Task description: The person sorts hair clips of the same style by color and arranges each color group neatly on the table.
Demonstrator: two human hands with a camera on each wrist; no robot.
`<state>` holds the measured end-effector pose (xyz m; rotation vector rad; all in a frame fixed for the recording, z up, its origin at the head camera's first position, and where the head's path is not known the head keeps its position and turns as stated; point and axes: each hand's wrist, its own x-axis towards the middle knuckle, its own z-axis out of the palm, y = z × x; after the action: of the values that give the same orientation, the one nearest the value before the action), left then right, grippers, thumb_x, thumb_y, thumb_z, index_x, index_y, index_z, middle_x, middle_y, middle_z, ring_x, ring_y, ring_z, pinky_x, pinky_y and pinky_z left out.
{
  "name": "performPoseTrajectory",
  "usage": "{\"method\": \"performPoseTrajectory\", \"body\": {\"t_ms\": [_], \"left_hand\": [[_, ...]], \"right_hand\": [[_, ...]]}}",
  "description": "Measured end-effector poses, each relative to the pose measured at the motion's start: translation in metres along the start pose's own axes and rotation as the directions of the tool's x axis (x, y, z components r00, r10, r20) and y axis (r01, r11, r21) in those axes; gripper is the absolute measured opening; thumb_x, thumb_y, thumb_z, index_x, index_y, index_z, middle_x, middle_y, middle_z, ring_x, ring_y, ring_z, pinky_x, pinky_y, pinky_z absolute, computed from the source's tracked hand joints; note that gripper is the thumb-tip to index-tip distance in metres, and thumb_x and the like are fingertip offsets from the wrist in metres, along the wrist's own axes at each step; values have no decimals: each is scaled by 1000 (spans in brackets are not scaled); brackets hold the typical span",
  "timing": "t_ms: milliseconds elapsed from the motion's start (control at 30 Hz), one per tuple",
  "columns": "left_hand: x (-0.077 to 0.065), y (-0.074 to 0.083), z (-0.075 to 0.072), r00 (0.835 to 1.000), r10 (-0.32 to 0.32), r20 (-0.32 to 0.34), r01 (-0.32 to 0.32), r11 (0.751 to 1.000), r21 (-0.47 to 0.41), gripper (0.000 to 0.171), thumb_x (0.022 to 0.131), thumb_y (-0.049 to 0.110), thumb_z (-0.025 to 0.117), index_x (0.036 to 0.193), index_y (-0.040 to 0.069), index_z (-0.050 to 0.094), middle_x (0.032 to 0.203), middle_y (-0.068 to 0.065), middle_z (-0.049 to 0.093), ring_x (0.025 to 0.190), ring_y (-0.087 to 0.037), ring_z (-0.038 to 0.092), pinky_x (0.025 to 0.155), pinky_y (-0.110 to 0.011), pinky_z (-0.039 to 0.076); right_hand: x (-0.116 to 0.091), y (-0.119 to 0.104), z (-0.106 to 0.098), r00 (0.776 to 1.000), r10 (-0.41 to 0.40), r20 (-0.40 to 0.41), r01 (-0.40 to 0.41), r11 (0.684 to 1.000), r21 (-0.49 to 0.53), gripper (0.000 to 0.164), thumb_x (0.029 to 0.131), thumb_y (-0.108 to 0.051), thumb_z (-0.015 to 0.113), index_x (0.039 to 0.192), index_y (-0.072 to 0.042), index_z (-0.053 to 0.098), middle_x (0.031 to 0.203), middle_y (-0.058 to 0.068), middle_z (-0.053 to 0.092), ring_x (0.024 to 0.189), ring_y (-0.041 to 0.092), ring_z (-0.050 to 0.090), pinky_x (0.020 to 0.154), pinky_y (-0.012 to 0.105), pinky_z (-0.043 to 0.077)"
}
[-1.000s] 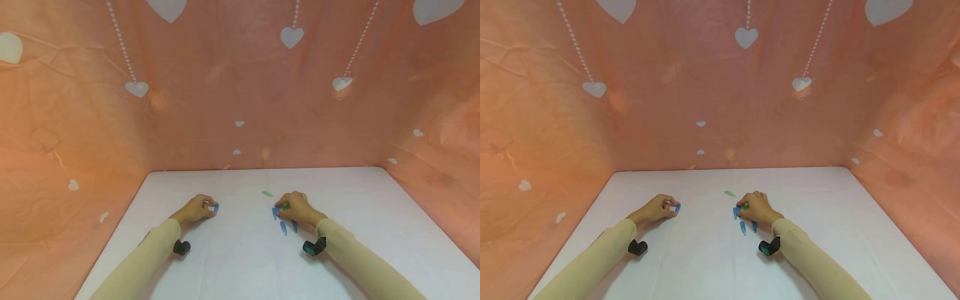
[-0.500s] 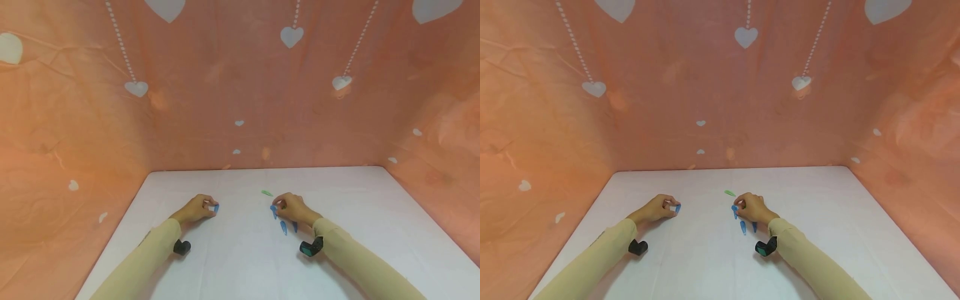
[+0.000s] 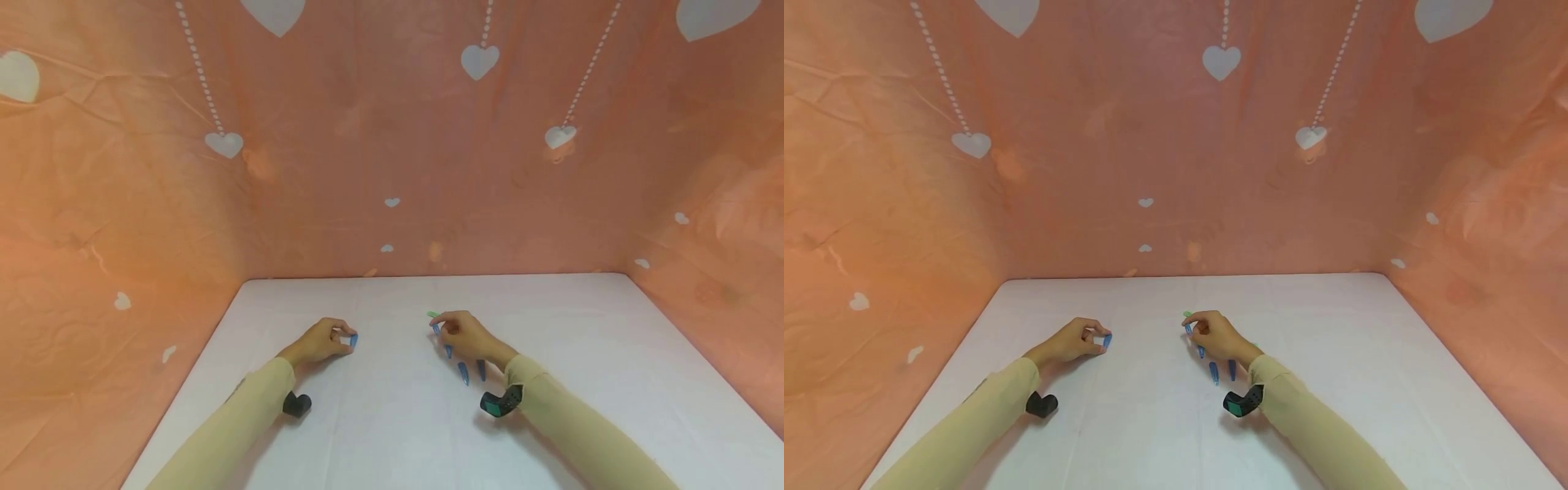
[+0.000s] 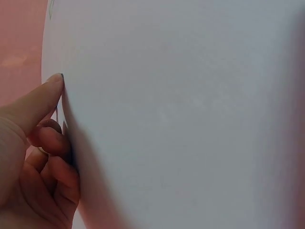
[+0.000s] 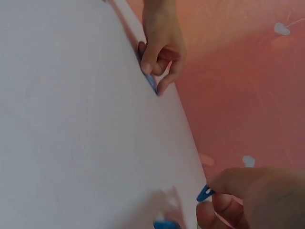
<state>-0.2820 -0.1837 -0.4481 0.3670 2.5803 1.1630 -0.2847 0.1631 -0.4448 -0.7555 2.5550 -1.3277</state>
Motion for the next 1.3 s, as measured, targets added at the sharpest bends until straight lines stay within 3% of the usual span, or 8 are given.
{"method": "performPoseTrajectory", "body": {"t_ms": [167,333,433,733,867,1033,1300], "left_hand": [[1,-3,1,1000,9,-12,-9,1000,-11,34,90,8,74,122,-1,68,62,4,43,58,-10,37,57,-22,32],[2,-7,3,1000,10,-24,-11,1000,-24,34,89,8,76,121,-1,69,62,3,43,58,-10,38,56,-22,32],[2,-9,4,1000,8,-25,-9,1000,-26,34,89,8,76,121,-1,69,61,3,43,58,-10,38,55,-21,31],[3,-9,3,999,23,-22,-24,999,-46,36,87,7,77,121,-3,69,60,4,41,57,-10,37,56,-22,32],[3,-8,2,999,24,-22,-25,999,-43,36,87,7,77,120,-3,70,60,4,42,57,-10,38,55,-22,32],[3,-6,0,1000,10,-18,-11,999,-39,35,88,7,77,121,-4,69,60,4,43,56,-9,37,53,-21,31],[4,-3,-1,999,-19,29,21,998,-53,36,90,6,74,124,-4,67,57,4,48,48,-7,44,50,-20,36]], "right_hand": [[5,-4,12,1000,-12,16,11,995,97,33,95,3,56,128,7,61,97,20,63,67,15,60,48,24,46],[12,-9,27,1000,-27,-12,28,988,155,38,93,6,57,131,8,59,104,25,64,75,21,67,57,24,49],[17,-12,37,999,-23,-29,27,984,178,35,93,6,60,128,8,61,105,25,64,79,21,68,63,24,50],[33,-22,65,996,88,-13,-82,966,244,36,92,0,66,127,3,66,115,21,66,79,9,58,63,23,44],[42,-28,77,995,97,-19,-89,964,250,37,91,0,68,128,1,67,113,18,67,79,10,55,64,22,43],[52,-33,90,998,49,-39,-39,974,224,36,90,2,68,126,2,67,104,17,69,80,10,54,69,20,45],[64,-42,107,997,35,-76,-22,986,165,30,90,3,69,120,1,70,109,16,71,87,12,58,78,22,49]]}}
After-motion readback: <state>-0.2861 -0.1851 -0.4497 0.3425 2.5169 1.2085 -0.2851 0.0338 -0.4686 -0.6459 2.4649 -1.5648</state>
